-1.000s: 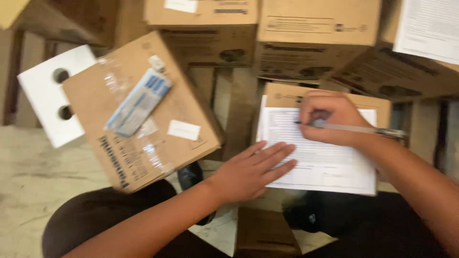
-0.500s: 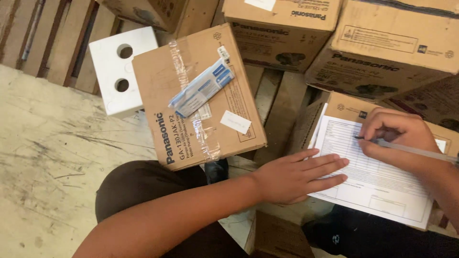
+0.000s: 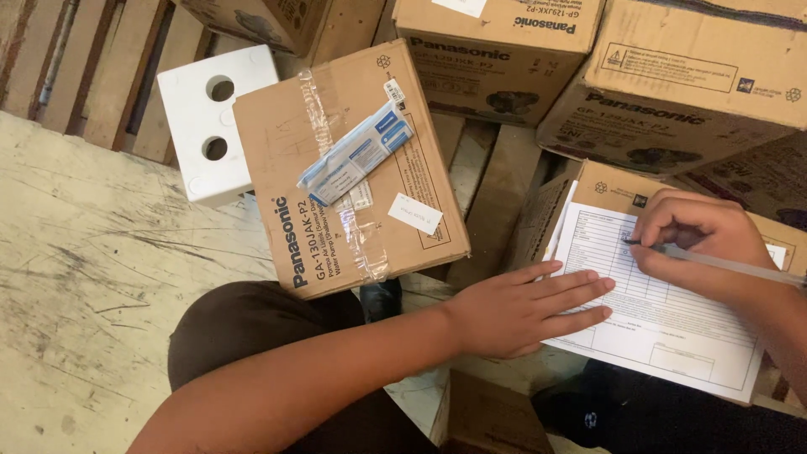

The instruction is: Filling out a logistics form on a clipboard while checking boxes on a pallet

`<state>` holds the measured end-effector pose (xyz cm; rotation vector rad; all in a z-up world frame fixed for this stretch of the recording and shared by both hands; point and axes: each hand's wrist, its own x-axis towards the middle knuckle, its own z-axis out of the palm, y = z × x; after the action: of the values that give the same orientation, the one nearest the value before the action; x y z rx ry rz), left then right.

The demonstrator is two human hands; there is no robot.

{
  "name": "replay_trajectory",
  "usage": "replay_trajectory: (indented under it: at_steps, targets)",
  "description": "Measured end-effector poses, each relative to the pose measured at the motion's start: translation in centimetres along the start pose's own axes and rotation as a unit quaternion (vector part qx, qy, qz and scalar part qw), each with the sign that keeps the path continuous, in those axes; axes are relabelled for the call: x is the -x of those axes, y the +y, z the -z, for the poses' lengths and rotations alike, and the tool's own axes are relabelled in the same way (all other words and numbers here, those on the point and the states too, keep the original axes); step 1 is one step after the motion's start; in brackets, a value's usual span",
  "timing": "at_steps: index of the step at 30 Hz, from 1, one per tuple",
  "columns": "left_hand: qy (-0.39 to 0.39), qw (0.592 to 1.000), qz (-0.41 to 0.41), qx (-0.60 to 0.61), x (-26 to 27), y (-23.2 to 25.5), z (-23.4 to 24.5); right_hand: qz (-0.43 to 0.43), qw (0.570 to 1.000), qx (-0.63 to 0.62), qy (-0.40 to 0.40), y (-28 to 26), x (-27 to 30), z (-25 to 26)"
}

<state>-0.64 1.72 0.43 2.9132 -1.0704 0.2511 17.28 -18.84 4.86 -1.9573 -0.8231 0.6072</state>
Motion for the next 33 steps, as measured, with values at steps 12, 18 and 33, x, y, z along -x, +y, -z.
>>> replay_trajectory:
  at_steps: [12, 18, 33]
  targets:
    - [0.018, 0.992, -0.085, 0.09, -0.1, -1.7, -1.1, 0.014, 1.0, -0.005, -0.004, 0.6, 0.0, 0.0]
    - [0.212, 0.953, 0.038, 0.213, 0.6, -11.9, 10.9, -0.025, 1.0, 0.006, 0.003, 0.5, 0.1, 0.0]
    - [-0.292, 0.756, 0.572, 0.123, 7.3, -19.5, 10.2, 0.021, 1.0, -0.002, -0.004, 1.2, 0.0, 0.1]
